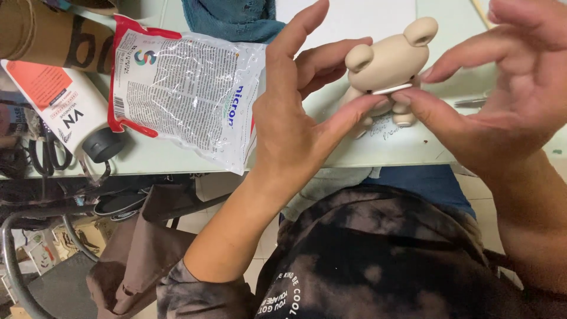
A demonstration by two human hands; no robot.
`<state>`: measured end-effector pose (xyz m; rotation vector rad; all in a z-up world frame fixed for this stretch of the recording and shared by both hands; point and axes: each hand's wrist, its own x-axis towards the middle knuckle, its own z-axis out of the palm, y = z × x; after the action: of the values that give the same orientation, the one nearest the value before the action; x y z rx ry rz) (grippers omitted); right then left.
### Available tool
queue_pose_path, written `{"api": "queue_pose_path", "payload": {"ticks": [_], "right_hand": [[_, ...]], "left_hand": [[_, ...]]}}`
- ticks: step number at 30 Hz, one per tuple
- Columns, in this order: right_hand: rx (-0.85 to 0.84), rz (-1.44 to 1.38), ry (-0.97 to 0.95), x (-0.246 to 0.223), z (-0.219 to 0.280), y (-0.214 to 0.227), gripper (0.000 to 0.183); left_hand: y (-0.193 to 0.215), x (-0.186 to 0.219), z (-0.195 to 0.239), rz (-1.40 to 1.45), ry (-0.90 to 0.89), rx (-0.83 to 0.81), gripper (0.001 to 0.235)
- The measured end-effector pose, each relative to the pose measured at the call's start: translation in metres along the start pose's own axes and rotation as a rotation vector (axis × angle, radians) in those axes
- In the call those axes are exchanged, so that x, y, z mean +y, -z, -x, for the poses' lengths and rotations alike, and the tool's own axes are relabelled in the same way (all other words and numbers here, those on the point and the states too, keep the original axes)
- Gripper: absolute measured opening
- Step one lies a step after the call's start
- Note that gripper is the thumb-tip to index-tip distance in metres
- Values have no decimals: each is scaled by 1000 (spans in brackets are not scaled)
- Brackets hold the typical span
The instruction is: Detailing a small clay bear figure by cutting and applying a white clay muzzle using scissors and manual shaping.
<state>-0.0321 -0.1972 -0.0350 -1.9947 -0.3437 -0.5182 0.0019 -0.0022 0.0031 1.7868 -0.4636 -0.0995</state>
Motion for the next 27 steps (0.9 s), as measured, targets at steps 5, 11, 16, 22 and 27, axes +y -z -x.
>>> {"api": "queue_pose_path", "payload": {"ticks": [5,11,16,22,27], "right_hand": [[17,-64,-22,9,-2,-2,76],[-51,-180,-46,5,-11,0,72],[-164,-258,-88,8,-18,4,77],[-170,-370,-105,11,-20,0,66],[-150,-369,-97,10,-20,-2,67]], "left_hand": [[1,2,-1,-21,12,-2,71],[1,3,-2,-46,-6,4,70],[0,3,-3,-6,17,-6,71],[0,2,-2,-13,-14,2,70],[-1,4,-5,114,39,13,70]]}}
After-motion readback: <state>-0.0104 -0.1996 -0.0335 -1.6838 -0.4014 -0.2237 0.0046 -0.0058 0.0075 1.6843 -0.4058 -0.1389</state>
